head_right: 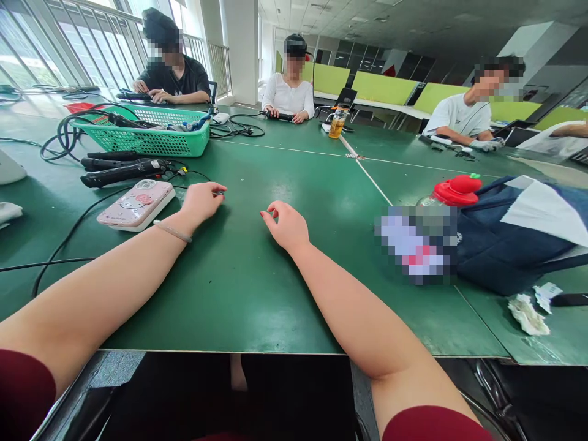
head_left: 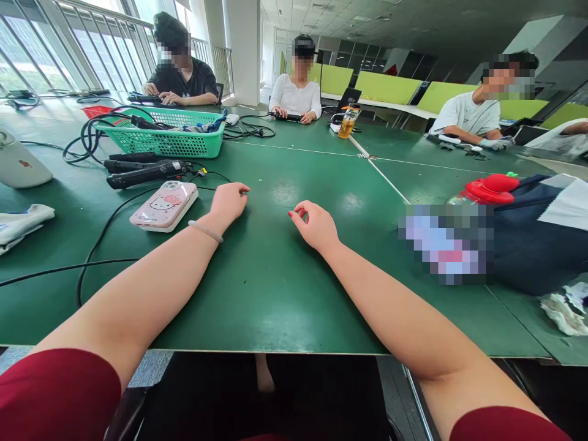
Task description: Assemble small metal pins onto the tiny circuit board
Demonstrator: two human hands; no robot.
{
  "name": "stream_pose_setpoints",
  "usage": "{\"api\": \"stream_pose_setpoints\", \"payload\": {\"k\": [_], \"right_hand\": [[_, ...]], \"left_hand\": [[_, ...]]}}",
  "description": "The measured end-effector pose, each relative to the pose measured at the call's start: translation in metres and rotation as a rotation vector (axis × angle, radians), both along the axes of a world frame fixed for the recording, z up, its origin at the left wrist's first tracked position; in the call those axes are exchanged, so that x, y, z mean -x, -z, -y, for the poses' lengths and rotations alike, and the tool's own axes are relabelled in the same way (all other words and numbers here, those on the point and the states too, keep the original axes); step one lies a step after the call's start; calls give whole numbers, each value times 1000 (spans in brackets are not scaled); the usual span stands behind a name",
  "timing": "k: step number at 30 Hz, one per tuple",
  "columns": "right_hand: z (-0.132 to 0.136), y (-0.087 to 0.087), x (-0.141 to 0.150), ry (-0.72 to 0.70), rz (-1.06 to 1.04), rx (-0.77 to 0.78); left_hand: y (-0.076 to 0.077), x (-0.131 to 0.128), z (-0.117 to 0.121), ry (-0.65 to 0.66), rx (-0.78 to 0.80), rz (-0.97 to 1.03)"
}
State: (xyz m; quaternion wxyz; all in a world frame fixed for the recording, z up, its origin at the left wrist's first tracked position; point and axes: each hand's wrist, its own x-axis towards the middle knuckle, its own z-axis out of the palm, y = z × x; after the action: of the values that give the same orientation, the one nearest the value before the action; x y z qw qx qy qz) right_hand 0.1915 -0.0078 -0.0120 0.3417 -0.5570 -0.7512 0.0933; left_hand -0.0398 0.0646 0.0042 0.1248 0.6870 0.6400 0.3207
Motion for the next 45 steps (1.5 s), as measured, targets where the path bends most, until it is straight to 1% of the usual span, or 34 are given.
{"api": "stream_pose_setpoints", "payload": {"k": [1, 3, 5, 7, 14, 20, 23, 27, 28, 30, 33, 35, 37, 40, 42, 45], "right_hand": [[0, 0, -1, 3, -4, 5], [1, -1, -2, 10, -9, 15], [2, -1, -2, 15, -20, 24], [2, 0, -2, 19, -29, 32], [2, 0, -2, 23, -11, 63], [0, 2, -3, 12, -42, 76], [0, 4, -3, 8, -63, 102], [0, 4, -2, -22, -79, 142], [-1, 4, -2, -39, -77, 152], [-1, 5, -1, -77, -57, 168], [-4, 6, 0, -114, 9, 179], [-6, 6, 1, -100, 70, 188], [-9, 7, 2, -53, 125, 200], [-12, 6, 4, 22, 195, 208], [-12, 6, 5, 53, 230, 212], [-11, 6, 6, 27, 227, 208]], "left_hand": [[-1, 8, -3, -66, -28, -107], [-4, 20, -6, -164, -11, -269], [-5, 28, -7, -220, 41, -363], [-5, 31, -7, -240, 77, -398], [-1, 33, -8, -271, 72, -338], [3, 31, -9, -241, -43, -313], [6, 33, -14, -242, -67, -196], [8, 36, -18, -240, 29, -42], [8, 35, -18, -213, 59, -18], [8, 29, -17, -113, 93, 1], [10, 10, -9, 105, 108, 1], [13, -10, 1, 279, 126, 42], [15, -32, 14, 453, 153, 155], [15, -59, 35, 646, 264, 463], [13, -69, 45, 702, 348, 662], [11, -71, 51, 674, 426, 882]]}}
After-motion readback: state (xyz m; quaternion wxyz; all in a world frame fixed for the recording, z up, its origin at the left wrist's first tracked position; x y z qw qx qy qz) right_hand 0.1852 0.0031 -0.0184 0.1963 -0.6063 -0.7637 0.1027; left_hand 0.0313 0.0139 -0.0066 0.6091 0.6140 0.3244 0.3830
